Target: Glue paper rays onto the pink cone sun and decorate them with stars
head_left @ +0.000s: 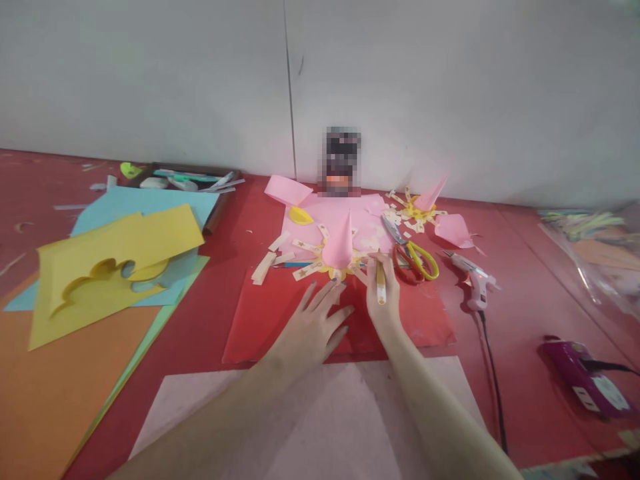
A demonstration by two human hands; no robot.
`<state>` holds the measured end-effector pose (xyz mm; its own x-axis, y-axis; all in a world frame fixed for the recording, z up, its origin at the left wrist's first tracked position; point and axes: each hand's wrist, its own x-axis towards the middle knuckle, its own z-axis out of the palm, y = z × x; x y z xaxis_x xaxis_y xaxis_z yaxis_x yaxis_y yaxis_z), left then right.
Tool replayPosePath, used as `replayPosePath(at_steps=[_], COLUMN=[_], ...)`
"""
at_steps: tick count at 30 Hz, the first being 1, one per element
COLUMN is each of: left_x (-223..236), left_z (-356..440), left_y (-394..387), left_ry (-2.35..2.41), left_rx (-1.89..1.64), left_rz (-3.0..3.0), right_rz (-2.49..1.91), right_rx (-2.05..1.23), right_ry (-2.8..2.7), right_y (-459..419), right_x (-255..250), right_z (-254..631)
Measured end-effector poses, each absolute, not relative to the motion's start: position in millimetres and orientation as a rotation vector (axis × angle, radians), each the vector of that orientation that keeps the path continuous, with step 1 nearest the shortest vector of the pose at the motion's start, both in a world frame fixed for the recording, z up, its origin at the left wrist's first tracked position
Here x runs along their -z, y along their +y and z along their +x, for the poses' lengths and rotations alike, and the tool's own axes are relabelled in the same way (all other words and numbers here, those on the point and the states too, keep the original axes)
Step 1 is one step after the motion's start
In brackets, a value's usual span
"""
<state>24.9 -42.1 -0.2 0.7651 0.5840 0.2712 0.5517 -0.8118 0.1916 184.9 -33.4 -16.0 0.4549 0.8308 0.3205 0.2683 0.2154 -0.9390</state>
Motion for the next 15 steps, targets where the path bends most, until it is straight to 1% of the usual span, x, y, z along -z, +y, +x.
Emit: replayPosePath(at_steps=[6, 8, 12, 15], left_x=[3, 3, 3, 4], left_z=[21, 20, 21, 22], left_y=[-40, -38, -38, -38], left_ry=[1.138, 1.200, 1.238, 1.218], left_rx=[-0.585, -0.632, -0.663, -0.664], left_rz=[2.833, 2.825, 2.816, 2.796], right_rz=[-1.236, -1.272, -1.382, -1.413], right_rx=[-0.669, -0.637, -0.471, -0.463], right_ry=[-0.969, -0.987, -1.094, -1.126], right_y=[-34, -35, -36, -35], right_x=[10, 5, -2, 3], right_z=[181, 179, 180, 183])
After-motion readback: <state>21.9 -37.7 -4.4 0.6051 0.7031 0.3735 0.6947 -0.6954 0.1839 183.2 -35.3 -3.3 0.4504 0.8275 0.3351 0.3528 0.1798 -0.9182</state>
